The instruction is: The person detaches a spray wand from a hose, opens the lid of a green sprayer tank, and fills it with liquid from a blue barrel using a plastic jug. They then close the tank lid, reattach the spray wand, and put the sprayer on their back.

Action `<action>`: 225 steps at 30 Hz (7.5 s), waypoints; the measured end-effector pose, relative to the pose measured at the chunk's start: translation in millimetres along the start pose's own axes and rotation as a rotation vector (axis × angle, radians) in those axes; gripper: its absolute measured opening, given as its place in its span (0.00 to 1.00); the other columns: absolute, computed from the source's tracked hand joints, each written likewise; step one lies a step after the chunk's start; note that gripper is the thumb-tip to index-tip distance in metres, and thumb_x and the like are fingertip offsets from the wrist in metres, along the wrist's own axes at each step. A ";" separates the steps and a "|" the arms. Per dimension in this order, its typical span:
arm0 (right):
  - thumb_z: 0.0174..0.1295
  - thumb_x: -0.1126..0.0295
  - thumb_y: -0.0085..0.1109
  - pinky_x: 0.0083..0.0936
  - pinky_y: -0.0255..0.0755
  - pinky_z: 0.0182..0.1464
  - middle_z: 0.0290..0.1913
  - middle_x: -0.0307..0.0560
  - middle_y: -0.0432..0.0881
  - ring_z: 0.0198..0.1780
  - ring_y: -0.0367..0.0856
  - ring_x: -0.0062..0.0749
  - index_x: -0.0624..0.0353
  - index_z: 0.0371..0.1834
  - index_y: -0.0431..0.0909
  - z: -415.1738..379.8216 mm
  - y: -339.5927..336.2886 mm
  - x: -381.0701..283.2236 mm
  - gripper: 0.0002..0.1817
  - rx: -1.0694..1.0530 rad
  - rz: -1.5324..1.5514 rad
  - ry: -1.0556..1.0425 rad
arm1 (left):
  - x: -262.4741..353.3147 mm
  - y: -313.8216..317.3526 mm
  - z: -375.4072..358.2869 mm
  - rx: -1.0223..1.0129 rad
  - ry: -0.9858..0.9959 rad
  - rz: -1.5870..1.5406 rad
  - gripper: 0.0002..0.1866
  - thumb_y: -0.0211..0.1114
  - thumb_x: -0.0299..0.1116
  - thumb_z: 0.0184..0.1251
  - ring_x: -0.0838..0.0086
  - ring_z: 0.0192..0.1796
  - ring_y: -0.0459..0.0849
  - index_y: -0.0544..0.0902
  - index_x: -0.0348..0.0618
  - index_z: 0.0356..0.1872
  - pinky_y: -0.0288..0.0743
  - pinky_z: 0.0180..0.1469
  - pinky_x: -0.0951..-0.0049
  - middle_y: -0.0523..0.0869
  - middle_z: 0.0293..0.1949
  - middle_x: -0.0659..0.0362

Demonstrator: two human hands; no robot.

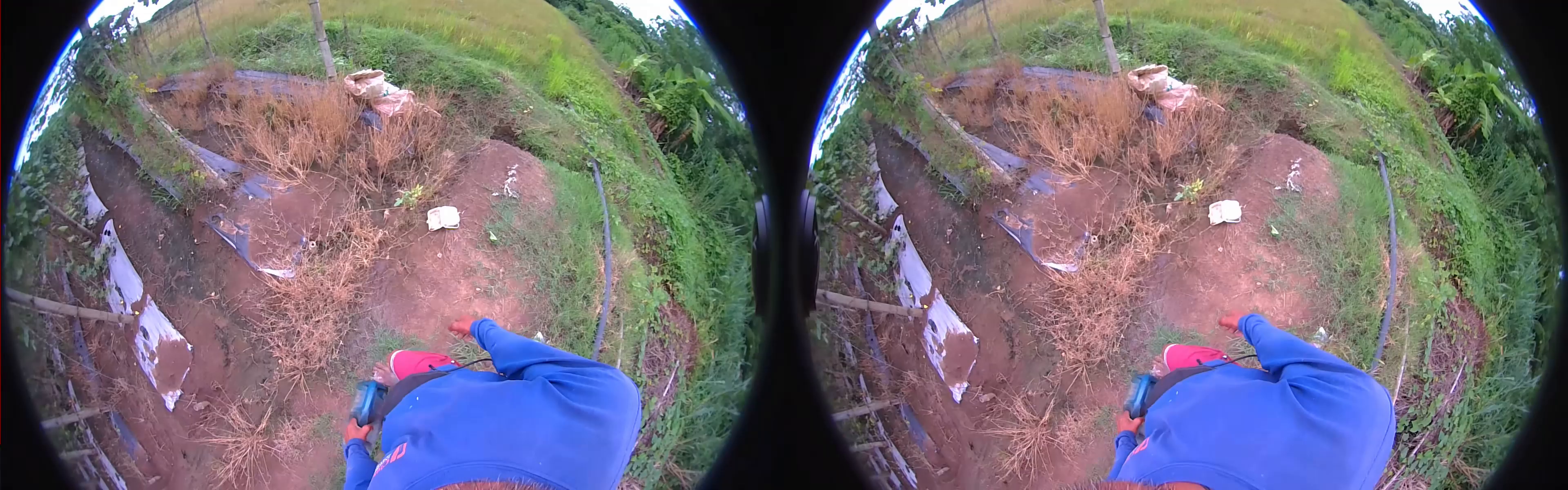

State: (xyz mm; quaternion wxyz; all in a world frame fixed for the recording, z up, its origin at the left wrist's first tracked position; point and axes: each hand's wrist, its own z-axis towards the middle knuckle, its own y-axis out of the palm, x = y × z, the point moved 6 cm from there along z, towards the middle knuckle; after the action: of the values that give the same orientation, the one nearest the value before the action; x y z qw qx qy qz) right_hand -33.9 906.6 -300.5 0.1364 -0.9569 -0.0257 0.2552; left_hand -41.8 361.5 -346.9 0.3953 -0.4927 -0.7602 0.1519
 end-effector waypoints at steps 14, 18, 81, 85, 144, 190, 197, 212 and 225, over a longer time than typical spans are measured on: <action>0.58 0.51 0.63 0.31 0.65 0.22 0.21 0.39 0.75 0.21 0.71 0.28 0.52 0.27 0.78 6.0 -38.7 11.2 0.16 -0.064 -0.007 0.110 | -53.5 24.6 -28.2 0.074 -0.176 -0.042 0.32 0.73 0.51 0.35 0.37 0.48 0.85 0.84 0.32 0.38 0.78 0.51 0.47 0.87 0.40 0.33; 0.58 0.49 0.63 0.34 0.79 0.33 0.33 0.41 0.80 0.32 0.79 0.32 0.55 0.37 0.81 18.8 -67.3 37.2 0.20 -0.103 -0.160 0.230 | -66.8 41.8 -19.0 0.070 -0.226 0.095 0.29 0.69 0.48 0.41 0.38 0.49 0.85 0.84 0.32 0.39 0.78 0.52 0.47 0.87 0.42 0.33; 0.60 0.52 0.64 0.37 0.78 0.30 0.30 0.41 0.81 0.30 0.80 0.34 0.55 0.37 0.84 218.8 86.7 -227.3 0.17 -0.582 -0.884 -0.089 | 81.2 210.9 -118.1 0.860 -0.890 -1.346 0.36 0.75 0.49 0.33 0.56 0.46 0.87 0.87 0.32 0.45 0.78 0.53 0.59 0.90 0.42 0.46; 0.62 0.52 0.63 0.39 0.78 0.29 0.34 0.43 0.80 0.31 0.79 0.37 0.57 0.41 0.83 247.7 95.4 -240.7 0.19 -0.584 -0.995 -0.017 | 187.2 266.5 -185.8 0.653 -1.108 -1.259 0.32 0.70 0.59 0.37 0.50 0.47 0.87 0.90 0.41 0.36 0.79 0.51 0.58 0.89 0.41 0.42; 0.62 0.57 0.64 0.34 0.81 0.29 0.32 0.39 0.78 0.28 0.78 0.30 0.52 0.43 0.81 -142.9 402.6 -121.7 0.13 -0.535 -1.634 -0.301 | -52.7 416.6 -1064.1 2.992 -2.006 -0.010 0.33 0.76 0.49 0.52 0.53 0.49 0.86 0.82 0.28 0.50 0.76 0.56 0.57 0.88 0.49 0.43; 0.61 0.53 0.64 0.35 0.80 0.33 0.36 0.38 0.82 0.34 0.81 0.29 0.50 0.43 0.83 -173.7 446.8 -52.4 0.15 -0.805 -1.585 -0.387 | -120.8 -38.9 -783.9 1.479 -0.735 -0.392 0.19 0.70 0.46 0.64 0.53 0.39 0.84 0.84 0.37 0.38 0.75 0.43 0.57 0.85 0.35 0.45; 0.60 0.56 0.61 0.37 0.76 0.33 0.31 0.35 0.78 0.31 0.77 0.30 0.48 0.37 0.80 -48.9 359.8 -71.2 0.10 -0.588 -1.542 -0.105 | -74.3 3.2 -895.7 1.916 -1.149 -0.355 0.16 0.69 0.43 0.64 0.58 0.35 0.86 0.82 0.39 0.39 0.76 0.38 0.59 0.86 0.31 0.46; 0.64 0.61 0.58 0.35 0.69 0.27 0.28 0.35 0.72 0.28 0.73 0.29 0.48 0.34 0.75 -40.6 358.3 -45.7 0.06 -0.657 -1.304 -0.069 | -95.2 4.4 -801.8 1.122 -1.272 -0.127 0.33 0.69 0.62 0.60 0.48 0.52 0.82 0.81 0.45 0.55 0.76 0.54 0.51 0.84 0.51 0.45; 0.61 0.57 0.61 0.38 0.71 0.31 0.34 0.36 0.75 0.31 0.74 0.30 0.48 0.41 0.78 -57.4 340.5 -34.4 0.11 -0.593 -1.302 -0.104 | -142.1 19.2 -799.8 0.740 -1.293 -0.394 0.55 0.67 0.74 0.51 0.36 0.65 0.75 0.65 0.50 0.76 0.70 0.68 0.48 0.71 0.65 0.31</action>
State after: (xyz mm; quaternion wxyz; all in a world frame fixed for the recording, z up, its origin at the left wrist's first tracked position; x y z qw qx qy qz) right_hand -42.3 560.9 -329.5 -0.0060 -0.7308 -0.6660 0.1497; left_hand 599.3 120.1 90.2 0.0313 0.0027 -0.8133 0.5810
